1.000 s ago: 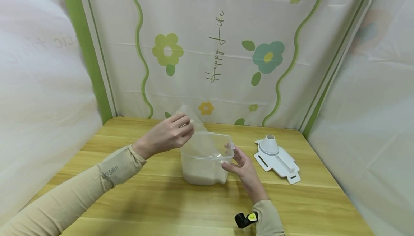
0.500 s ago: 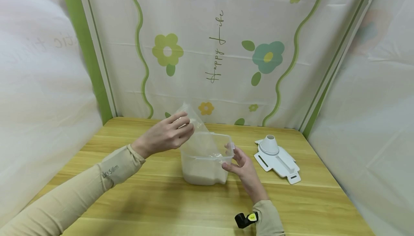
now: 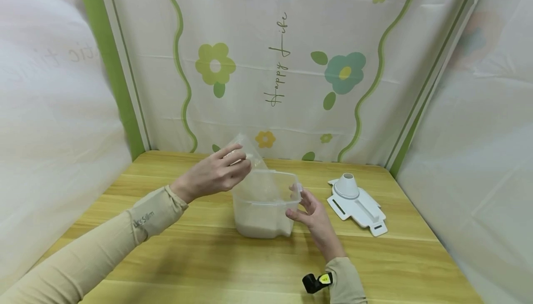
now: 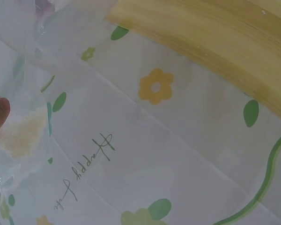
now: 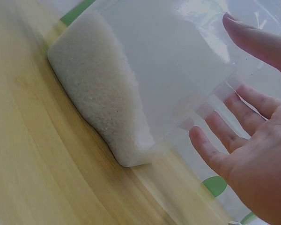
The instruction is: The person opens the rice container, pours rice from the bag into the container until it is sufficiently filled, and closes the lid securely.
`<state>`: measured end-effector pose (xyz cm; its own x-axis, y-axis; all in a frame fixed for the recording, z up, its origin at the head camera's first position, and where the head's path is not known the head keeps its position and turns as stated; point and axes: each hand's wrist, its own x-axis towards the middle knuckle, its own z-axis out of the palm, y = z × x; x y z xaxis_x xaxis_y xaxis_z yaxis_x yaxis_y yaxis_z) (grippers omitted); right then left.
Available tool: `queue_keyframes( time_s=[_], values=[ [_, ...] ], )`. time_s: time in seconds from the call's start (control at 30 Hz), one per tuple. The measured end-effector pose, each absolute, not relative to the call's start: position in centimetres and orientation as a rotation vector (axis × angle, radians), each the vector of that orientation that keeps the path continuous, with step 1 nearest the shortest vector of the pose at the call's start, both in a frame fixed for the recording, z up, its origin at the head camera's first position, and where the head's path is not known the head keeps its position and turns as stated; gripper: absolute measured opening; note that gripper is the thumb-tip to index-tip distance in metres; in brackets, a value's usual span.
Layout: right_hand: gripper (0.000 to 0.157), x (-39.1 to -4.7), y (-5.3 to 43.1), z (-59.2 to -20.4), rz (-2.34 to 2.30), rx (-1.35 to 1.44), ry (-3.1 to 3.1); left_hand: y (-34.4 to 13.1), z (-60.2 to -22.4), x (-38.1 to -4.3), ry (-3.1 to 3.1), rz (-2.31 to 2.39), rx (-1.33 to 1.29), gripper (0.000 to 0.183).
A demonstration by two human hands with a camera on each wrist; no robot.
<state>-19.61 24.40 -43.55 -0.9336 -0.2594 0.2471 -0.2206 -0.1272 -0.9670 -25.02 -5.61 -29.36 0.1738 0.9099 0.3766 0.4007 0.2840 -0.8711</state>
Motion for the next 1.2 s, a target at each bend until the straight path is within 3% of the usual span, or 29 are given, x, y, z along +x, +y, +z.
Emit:
queue_keyframes(
  time_s=[0.33, 0.57, 1.03, 1.2],
  values=[
    [0.070, -19.6, 24.3, -43.5, -2.260, -0.557, 2.065, -6.0, -29.7, -25.7, -1.348, 0.546, -1.309, 0.023],
    [0.069, -19.7, 24.3, -43.5, -2.273, -0.558, 2.062, -6.2, -29.9, -25.4, -1.422, 0.497, -1.312, 0.039],
    [0.071, -19.7, 24.4, -43.6, -2.274, -0.567, 2.054, -6.5, -30.4, -25.2, -1.528, 0.466, -1.227, 0.021],
    [0.071, -19.7, 24.4, -43.6, -2.276, -0.555, 2.058, -6.7, -30.6, -25.3, -1.555, 0.352, -1.217, 0.033]
  ],
)
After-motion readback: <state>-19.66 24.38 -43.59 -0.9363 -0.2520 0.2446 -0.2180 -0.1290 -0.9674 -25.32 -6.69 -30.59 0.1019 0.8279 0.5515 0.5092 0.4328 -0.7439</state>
